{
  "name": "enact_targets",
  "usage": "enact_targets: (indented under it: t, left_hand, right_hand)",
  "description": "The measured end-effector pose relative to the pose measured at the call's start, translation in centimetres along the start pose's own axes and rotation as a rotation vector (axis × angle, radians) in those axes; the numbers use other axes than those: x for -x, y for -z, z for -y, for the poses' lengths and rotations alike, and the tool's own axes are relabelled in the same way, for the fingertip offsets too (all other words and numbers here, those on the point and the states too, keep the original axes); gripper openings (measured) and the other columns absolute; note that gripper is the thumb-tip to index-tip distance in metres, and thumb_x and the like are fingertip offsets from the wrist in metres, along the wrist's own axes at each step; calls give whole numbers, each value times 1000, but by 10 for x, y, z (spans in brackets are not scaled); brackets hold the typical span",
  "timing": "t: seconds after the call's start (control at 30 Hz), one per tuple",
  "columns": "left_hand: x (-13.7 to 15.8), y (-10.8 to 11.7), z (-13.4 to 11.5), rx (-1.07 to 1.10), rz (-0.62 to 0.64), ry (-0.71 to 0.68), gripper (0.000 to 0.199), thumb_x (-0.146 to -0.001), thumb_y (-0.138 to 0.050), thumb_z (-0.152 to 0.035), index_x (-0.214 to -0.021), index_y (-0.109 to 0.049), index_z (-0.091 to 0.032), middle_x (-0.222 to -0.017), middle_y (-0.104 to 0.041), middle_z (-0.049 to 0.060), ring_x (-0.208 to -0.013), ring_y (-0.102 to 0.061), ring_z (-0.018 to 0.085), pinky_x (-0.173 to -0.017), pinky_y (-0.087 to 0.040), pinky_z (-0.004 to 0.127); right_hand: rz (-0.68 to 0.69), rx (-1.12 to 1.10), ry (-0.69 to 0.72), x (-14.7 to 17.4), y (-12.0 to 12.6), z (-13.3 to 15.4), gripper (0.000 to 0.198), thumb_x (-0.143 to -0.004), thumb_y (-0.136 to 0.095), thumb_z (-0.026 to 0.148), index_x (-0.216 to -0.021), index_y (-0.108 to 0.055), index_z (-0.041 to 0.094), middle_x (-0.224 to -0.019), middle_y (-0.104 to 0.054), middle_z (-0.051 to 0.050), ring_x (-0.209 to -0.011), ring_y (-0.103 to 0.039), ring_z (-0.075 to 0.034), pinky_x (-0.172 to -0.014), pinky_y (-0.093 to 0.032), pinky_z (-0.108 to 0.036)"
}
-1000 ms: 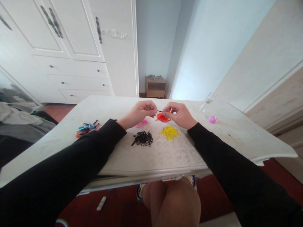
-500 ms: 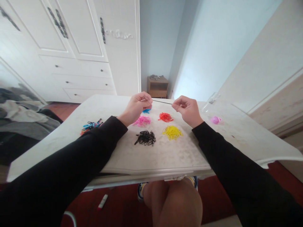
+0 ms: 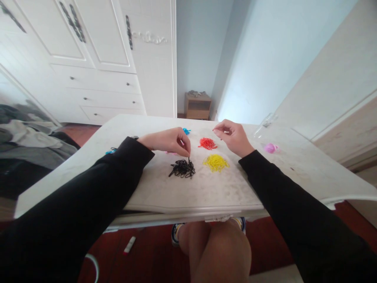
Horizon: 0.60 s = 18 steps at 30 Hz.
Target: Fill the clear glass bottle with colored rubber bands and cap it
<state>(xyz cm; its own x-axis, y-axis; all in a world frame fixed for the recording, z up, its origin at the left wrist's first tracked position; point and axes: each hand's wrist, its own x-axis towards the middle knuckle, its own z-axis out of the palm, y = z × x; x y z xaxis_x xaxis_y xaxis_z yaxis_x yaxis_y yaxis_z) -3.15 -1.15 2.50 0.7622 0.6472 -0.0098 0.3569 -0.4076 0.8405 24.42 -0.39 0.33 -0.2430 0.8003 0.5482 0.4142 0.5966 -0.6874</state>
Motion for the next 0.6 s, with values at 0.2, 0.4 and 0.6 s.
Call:
enact_targets:
  t: [0.2, 0.4, 0.6]
  left_hand:
    - [-4, -4, 4, -89, 10, -37, 8, -65, -82, -25, -61, -81, -18, -53, -66, 3, -45, -54, 12, -44, -36, 24]
    - [-4, -4, 6, -106, 7, -57, 7, -62, -85, -23, -59, -79, -19, -52, -65, 1, -47, -55, 12, -48, -38, 25]
    - [0, -2, -3, -24, -88, 15, 22, -67, -84, -30, -54, -73, -16, -47, -56, 1, -41, -46, 10, -41, -28, 24]
  right_hand:
    - [35, 20, -12, 1, -2, 0, 20, -83, -74, 39, -80, -68, 20, -74, -64, -2, -66, -56, -15, -60, -46, -32]
    - [43, 30, -13, 1, 0, 2, 17, -82, -73, 36, -79, -68, 20, -72, -64, -1, -66, -56, -15, -60, -45, -31]
    - [40, 46, -4, 0, 0, 0, 15, -82, -72, 34, -78, -69, 20, -73, -65, -2, -66, -56, -15, -60, -45, -31]
